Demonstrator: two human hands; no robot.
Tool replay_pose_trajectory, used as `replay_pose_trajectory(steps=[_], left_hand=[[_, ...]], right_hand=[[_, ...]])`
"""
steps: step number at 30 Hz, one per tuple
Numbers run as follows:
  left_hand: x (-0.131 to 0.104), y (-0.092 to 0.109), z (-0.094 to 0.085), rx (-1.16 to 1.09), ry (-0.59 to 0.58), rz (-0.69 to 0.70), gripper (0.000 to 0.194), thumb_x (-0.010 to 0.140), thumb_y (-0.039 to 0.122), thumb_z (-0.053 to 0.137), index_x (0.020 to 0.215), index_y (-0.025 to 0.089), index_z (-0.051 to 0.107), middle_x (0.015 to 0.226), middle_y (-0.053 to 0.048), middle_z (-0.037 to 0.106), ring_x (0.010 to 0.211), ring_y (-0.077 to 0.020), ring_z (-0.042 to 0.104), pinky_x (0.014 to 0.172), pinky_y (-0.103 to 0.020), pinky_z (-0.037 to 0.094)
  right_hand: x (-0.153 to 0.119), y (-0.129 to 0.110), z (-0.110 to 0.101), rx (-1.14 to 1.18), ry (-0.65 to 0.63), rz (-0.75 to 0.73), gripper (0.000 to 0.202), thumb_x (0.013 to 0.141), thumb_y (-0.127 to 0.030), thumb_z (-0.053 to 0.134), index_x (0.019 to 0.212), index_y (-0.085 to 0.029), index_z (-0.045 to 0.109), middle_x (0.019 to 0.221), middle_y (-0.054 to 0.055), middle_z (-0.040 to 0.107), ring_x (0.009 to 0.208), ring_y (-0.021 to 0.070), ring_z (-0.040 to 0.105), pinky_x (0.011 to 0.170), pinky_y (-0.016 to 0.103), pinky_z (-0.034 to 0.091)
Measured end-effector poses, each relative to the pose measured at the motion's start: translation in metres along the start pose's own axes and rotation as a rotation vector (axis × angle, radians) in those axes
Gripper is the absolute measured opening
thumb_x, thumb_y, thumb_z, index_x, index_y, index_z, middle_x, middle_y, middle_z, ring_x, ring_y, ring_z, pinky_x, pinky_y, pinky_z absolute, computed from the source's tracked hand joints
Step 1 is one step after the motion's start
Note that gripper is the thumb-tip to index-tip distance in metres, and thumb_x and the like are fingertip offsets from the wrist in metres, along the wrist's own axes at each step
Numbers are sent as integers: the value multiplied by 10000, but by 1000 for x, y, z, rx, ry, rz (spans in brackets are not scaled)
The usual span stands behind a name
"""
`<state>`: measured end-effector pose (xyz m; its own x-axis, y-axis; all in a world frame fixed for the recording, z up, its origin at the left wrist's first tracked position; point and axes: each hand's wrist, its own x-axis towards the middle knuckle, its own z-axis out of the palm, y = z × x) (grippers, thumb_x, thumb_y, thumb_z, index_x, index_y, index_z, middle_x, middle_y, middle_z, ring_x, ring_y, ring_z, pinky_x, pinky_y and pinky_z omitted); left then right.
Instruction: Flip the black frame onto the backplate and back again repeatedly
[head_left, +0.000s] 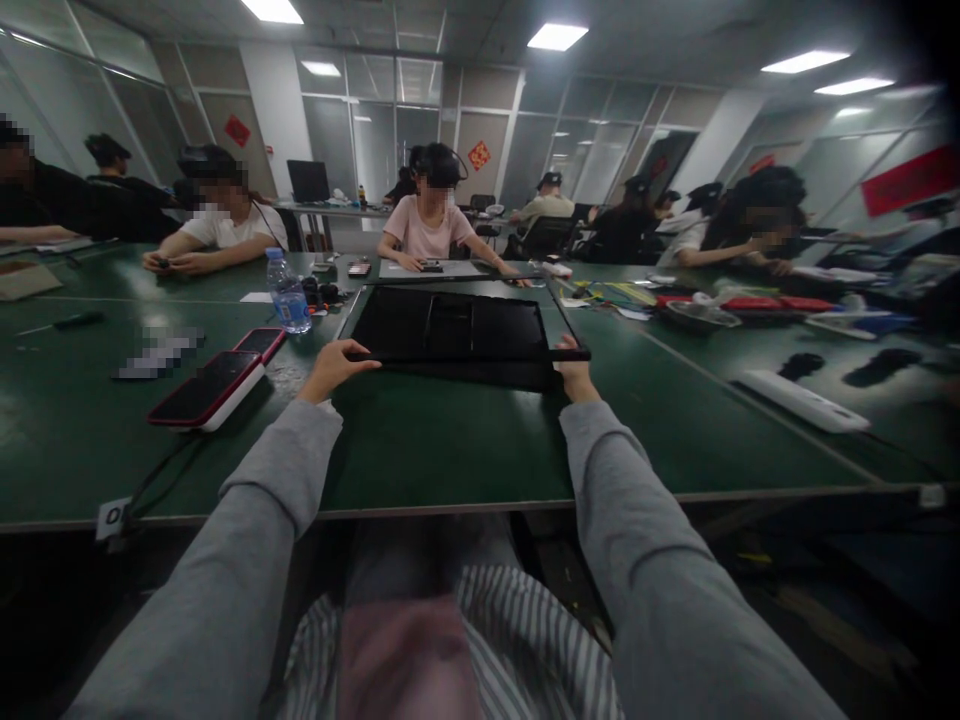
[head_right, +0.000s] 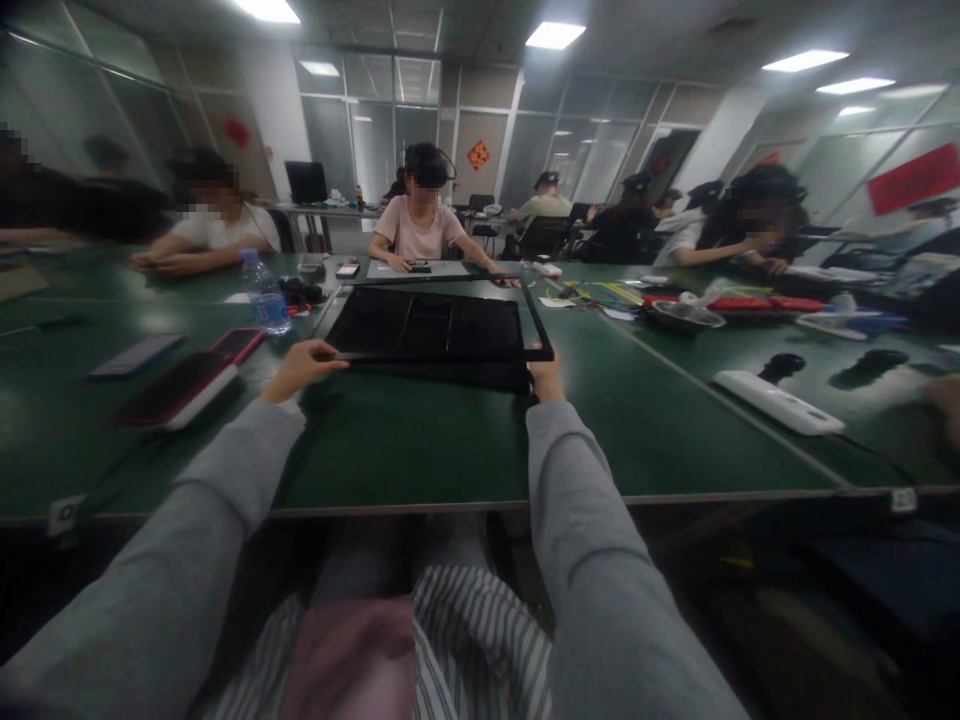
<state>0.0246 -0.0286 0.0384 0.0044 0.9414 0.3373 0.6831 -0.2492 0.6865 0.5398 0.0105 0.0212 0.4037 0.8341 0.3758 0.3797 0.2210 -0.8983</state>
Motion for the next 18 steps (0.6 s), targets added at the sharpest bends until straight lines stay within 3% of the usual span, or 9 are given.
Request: replay_pose_trajectory(steps=[3, 6, 11, 14, 18], left_hand=[[3, -4, 2, 98, -3, 22, 447, 695, 608, 940, 931, 249, 817, 1091, -93, 808, 1124, -316, 703, 1017, -433, 544], [7, -9, 5, 146, -29, 46, 407, 725, 581, 931, 946, 257, 822, 1126, -89, 804, 1169, -324, 678, 1041, -436, 518], [9, -16, 13, 192, -29, 51, 377, 782, 548, 907, 1003, 258, 814, 1163, -86, 797, 1187, -321, 662, 1059, -445, 489], [7, -21, 18, 220, -19, 46, 358, 792, 547, 907, 995, 268, 809, 1182, -86, 785, 1234, -337, 634, 1077, -468, 468], [6, -25, 22, 210, -35, 79, 341, 802, 544, 902, 975, 266, 808, 1189, -92, 774, 1308, -350, 579, 1115, -494, 435]], right_hand=[[9, 3, -7, 166, -105, 105, 467, 908, -653, 641, 1148, -253, 674, 981, 78, 772, 1014, 256, 763, 963, 455, 648], [12, 8, -12, 154, -230, 94, 445, 812, -549, 798, 1105, -235, 680, 1069, 99, 793, 1100, 281, 760, 1016, 479, 635], [7, 15, -1, -156, -89, -56, 630, 766, -222, 726, 1390, -152, 675, 1329, 161, 766, 1338, 313, 689, 1198, 558, 506], [1, 14, 9, -375, -12, -127, 578, 813, -188, 657, 1386, -138, 714, 1349, 174, 769, 1345, 331, 692, 1225, 576, 472], [-2, 14, 16, -494, 26, -165, 528, 863, -203, 634, 1378, -161, 742, 1344, 150, 781, 1324, 336, 706, 1213, 574, 487]])
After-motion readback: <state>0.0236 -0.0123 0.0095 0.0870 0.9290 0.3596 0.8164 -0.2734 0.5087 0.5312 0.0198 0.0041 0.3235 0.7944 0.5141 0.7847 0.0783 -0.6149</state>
